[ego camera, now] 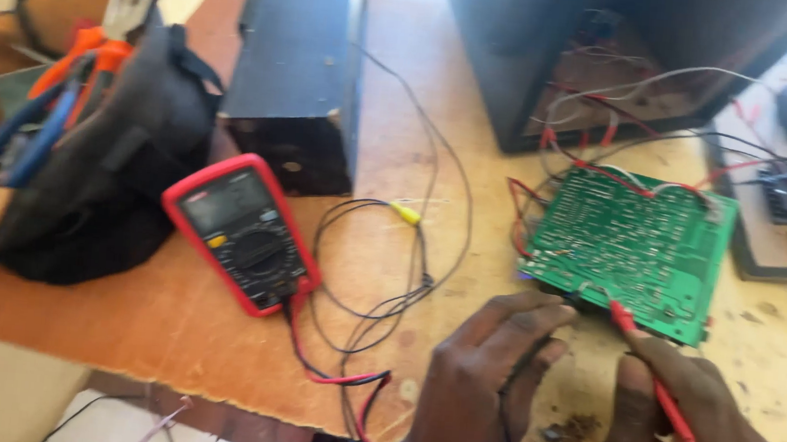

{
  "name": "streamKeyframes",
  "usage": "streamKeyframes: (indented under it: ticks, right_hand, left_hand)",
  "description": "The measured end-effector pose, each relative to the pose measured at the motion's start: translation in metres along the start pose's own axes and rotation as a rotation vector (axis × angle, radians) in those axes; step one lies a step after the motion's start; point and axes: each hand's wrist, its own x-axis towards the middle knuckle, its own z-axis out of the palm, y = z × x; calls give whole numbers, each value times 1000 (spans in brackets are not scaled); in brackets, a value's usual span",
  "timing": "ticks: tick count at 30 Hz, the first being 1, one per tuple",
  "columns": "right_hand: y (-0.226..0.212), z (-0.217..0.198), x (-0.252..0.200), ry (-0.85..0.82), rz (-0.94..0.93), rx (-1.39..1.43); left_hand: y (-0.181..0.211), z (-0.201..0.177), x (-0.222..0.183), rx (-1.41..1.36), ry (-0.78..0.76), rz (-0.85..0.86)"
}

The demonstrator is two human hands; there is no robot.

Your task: Testing a printed circuit board using a digital multimeter and checking wire connections for a speaker system.

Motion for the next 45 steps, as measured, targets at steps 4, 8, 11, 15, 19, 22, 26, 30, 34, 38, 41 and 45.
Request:
streamKeyframes:
  ticks: [4,8,11,15,19,22,26,30,34,38,41,45]
  right_hand:
    - [14,-2,3,18,-182,-107]
    - [17,-2,3,3,-195,-96]
    - [24,0,1,22,-221,-102]
    - [21,-2,0,4,-214,-121]
    - [19,0,-1,-3,-162,-82]
    - [26,2,-11,-9,-87,-11]
    - [41,9,-17,-72,42,36]
    - [40,7,-16,-85,30,-37]
    - [45,8,-17,-71,-13,-27]
    - [56,9,-17,-88,-19,-59]
    - [51,8,-15,-78,-64,-33]
    - [46,7,-14,-75,-65,-16]
  left_hand:
    - [2,3,1,44,34,-39]
    - [1,3,0,47,44,-37]
    - [1,3,0,39,36,-42]
    - [0,3,0,46,41,-30]
    - [3,1,1,35,22,-17]
    - [6,-3,1,36,20,-23]
    - [6,-3,-1,34,8,-35]
    - [3,-3,-2,47,7,-19]
    - [3,-3,-2,48,4,-20]
    - [0,-2,-3,45,10,-3]
    - [1,-2,-3,42,9,-4]
    - [2,-3,-2,39,0,-4]
